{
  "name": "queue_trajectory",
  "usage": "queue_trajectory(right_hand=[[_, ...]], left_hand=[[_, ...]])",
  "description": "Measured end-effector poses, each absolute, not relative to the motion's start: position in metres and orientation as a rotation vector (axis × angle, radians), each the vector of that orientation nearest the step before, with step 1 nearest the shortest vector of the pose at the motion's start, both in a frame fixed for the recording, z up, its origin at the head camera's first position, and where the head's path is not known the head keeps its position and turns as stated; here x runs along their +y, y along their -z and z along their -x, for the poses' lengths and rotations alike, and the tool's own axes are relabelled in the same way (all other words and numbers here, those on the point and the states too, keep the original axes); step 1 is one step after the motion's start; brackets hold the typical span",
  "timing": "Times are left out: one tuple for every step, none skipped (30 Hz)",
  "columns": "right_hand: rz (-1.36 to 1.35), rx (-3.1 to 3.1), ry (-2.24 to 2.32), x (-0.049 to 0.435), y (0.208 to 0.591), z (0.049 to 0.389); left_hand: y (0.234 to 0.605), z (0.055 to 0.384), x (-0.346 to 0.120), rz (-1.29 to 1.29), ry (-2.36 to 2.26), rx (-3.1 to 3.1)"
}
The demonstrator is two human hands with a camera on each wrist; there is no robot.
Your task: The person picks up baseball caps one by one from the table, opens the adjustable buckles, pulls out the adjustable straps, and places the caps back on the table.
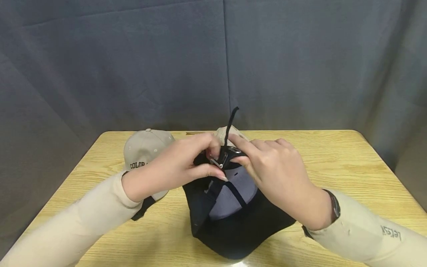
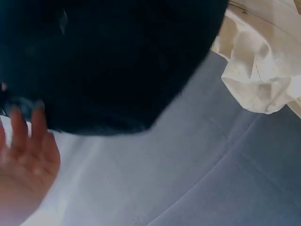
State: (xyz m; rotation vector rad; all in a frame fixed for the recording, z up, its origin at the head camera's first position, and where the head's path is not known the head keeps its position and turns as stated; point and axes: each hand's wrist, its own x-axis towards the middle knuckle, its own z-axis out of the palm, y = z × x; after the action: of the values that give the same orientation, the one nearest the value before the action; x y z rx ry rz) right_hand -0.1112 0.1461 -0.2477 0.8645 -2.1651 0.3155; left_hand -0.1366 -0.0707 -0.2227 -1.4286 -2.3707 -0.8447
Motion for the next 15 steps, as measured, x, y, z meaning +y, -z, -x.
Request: queue_trajectory(right_hand=[[-0.857, -2.169, -0.319, 0.147, 0.247, 0.111], [-0.847, -2.174, -0.326, 0.147, 0.247, 0.112], [-0.837, -2.180, -0.335, 0.148, 0.247, 0.112], [-0.831, -2.186, -0.346, 0.148, 0.247, 0.113], [-0.825, -2.193, -0.359, 0.148, 0.246, 0.113], [-0.823, -2.200, -0.375, 0.149, 0.246, 0.113], [-0.824, -2.207, -0.394, 0.149, 0.246, 0.114], [-0.825, -2.224, -0.419, 0.149, 0.245, 0.114], [-0.830, -2.233, -0.439, 0.149, 0.245, 0.115], [-0.834, -2.244, -0.457, 0.149, 0.245, 0.116], [-0.835, -2.253, -0.477, 0.149, 0.244, 0.116], [-0.843, -2.253, -0.496, 0.149, 0.244, 0.117], [-0.852, -2.248, -0.510, 0.149, 0.244, 0.118], [-0.864, -2.240, -0.522, 0.149, 0.244, 0.119], [-0.880, -2.226, -0.531, 0.149, 0.244, 0.120]], left_hand=[[0.224, 0.134, -0.072, 1.360, 0.886, -2.377], [0.225, 0.131, -0.073, 1.282, 0.914, -2.381], [0.227, 0.128, -0.073, 1.212, 0.932, -2.375], [0.229, 0.126, -0.074, 1.154, 0.931, -2.357], [0.232, 0.124, -0.074, 1.108, 0.914, -2.338], [0.236, 0.122, -0.074, 1.081, 0.882, -2.316], [0.239, 0.120, -0.074, 1.057, 0.842, -2.293], [0.242, 0.119, -0.074, 1.042, 0.795, -2.267], [0.246, 0.118, -0.075, 1.038, 0.748, -2.236], [0.248, 0.118, -0.075, 1.041, 0.710, -2.201], [0.250, 0.118, -0.075, 1.042, 0.679, -2.167], [0.251, 0.118, -0.075, 1.042, 0.654, -2.131], [0.252, 0.119, -0.075, 1.040, 0.634, -2.093], [0.253, 0.120, -0.076, 1.041, 0.616, -2.056], [0.253, 0.121, -0.076, 1.043, 0.600, -2.020]])
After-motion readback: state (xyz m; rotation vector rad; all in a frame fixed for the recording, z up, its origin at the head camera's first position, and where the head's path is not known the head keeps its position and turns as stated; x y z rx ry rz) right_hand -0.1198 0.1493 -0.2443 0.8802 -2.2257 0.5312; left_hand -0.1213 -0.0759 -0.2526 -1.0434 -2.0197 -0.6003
